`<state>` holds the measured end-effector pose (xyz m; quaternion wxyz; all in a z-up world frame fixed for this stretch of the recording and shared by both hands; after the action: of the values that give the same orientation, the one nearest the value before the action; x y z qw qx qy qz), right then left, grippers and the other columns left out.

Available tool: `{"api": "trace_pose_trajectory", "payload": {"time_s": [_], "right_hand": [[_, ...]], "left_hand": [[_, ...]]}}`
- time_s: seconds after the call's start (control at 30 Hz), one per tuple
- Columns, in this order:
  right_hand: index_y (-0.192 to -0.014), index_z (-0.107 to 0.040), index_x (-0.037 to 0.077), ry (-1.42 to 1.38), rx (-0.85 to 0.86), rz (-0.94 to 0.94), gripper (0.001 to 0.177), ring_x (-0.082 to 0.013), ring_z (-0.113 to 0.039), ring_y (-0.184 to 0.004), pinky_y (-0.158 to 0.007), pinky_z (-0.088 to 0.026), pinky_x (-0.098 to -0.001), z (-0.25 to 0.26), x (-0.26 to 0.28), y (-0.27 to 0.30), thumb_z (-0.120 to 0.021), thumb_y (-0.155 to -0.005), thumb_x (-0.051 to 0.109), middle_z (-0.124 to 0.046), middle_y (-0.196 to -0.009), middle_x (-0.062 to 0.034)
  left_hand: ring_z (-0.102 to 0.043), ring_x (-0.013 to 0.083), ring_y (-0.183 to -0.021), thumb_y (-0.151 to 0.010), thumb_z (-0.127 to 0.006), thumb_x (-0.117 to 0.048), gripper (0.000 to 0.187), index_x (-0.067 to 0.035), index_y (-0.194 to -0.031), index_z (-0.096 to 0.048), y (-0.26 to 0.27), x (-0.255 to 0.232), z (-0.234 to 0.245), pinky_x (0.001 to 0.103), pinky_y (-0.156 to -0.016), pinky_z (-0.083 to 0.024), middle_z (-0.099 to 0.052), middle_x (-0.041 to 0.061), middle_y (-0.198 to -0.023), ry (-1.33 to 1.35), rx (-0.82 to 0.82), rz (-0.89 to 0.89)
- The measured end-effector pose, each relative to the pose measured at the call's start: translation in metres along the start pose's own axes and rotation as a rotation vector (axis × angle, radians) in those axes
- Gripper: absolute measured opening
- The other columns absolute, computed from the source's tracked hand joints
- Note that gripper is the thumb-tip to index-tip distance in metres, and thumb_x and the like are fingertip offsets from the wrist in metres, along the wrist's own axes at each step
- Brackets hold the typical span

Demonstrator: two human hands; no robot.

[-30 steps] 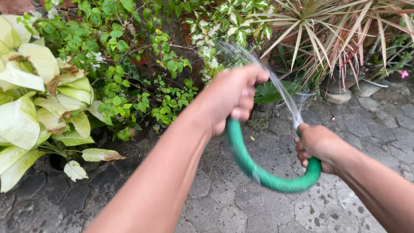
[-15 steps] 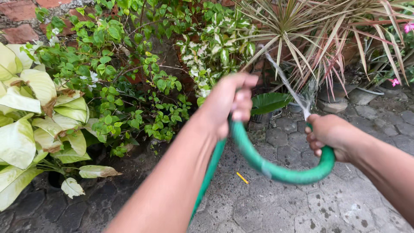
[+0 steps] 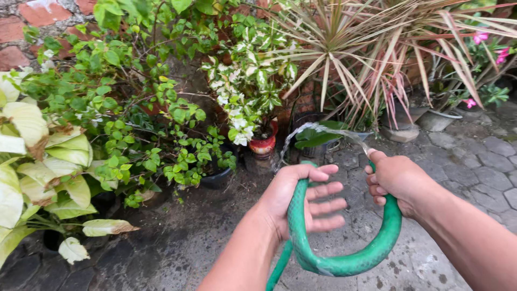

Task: The person waters various potted plants along a brick wall using a garden hose.

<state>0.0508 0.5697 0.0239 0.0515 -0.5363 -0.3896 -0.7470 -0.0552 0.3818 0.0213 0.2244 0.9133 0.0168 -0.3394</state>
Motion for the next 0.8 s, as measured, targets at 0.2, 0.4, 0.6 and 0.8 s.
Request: {"api": "trace_pose_trajectory", "payload": {"time_s": [0.2,0.4,0.6,0.8], "right_hand": [[-0.094,-0.050,0.004,-0.076,-0.023,0.042,0.038,-0.0144,-0.030,-0.049,-0.043,-0.028,-0.0340,-0.002,0.009,0.001,-0.045,-0.107,0.040,-0.040,-0.065,-0.0020],[-0.090,-0.054,-0.001,0.083,-0.022,0.160,0.045,-0.0164,-0.033,-0.049,-0.041,-0.029,-0.0356,-0.023,0.031,0.005,-0.047,-0.106,0.040,-0.043,-0.065,-0.0066],[-0.090,-0.062,0.000,0.239,-0.075,0.210,0.054,-0.0180,-0.041,-0.053,-0.048,-0.037,-0.0377,-0.035,0.053,0.010,-0.047,-0.104,0.049,-0.055,-0.069,-0.0074],[-0.089,-0.064,-0.003,0.226,-0.060,0.112,0.067,-0.0275,-0.054,-0.061,-0.059,-0.047,-0.0461,-0.056,0.037,0.011,-0.043,-0.103,0.060,-0.061,-0.073,-0.0133]], "left_hand": [[-0.048,0.0548,-0.124,-0.080,-0.065,-0.038,0.103,-0.044,-0.165,-0.008,-0.005,0.025,-0.030,0.076,-0.101,-0.029,-0.042,0.023,-0.144,0.386,0.440,-0.004],[-0.047,0.0530,-0.117,-0.081,-0.063,-0.033,0.059,-0.029,-0.136,-0.043,-0.017,0.015,-0.037,0.085,-0.094,-0.026,-0.043,0.014,-0.120,0.346,0.526,-0.055],[-0.061,0.0442,-0.101,-0.079,-0.059,-0.023,0.039,-0.020,-0.117,-0.052,-0.023,0.011,-0.042,0.070,-0.095,-0.047,-0.050,0.009,-0.112,0.360,0.394,-0.105],[-0.053,0.0232,-0.070,-0.078,-0.057,-0.020,0.029,-0.022,-0.106,-0.056,-0.029,0.031,-0.037,0.040,-0.066,-0.046,-0.056,0.007,-0.082,0.354,0.274,-0.120]]}}
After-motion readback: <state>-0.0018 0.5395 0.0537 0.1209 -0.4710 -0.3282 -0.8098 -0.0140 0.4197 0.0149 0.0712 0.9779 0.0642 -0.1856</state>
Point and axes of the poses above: each hand's wrist, its own y-axis away from the middle knuckle, its own z-axis out of the back of the hand, x = y × z, the point moved 1 cm from there along -y, towards the middle knuckle
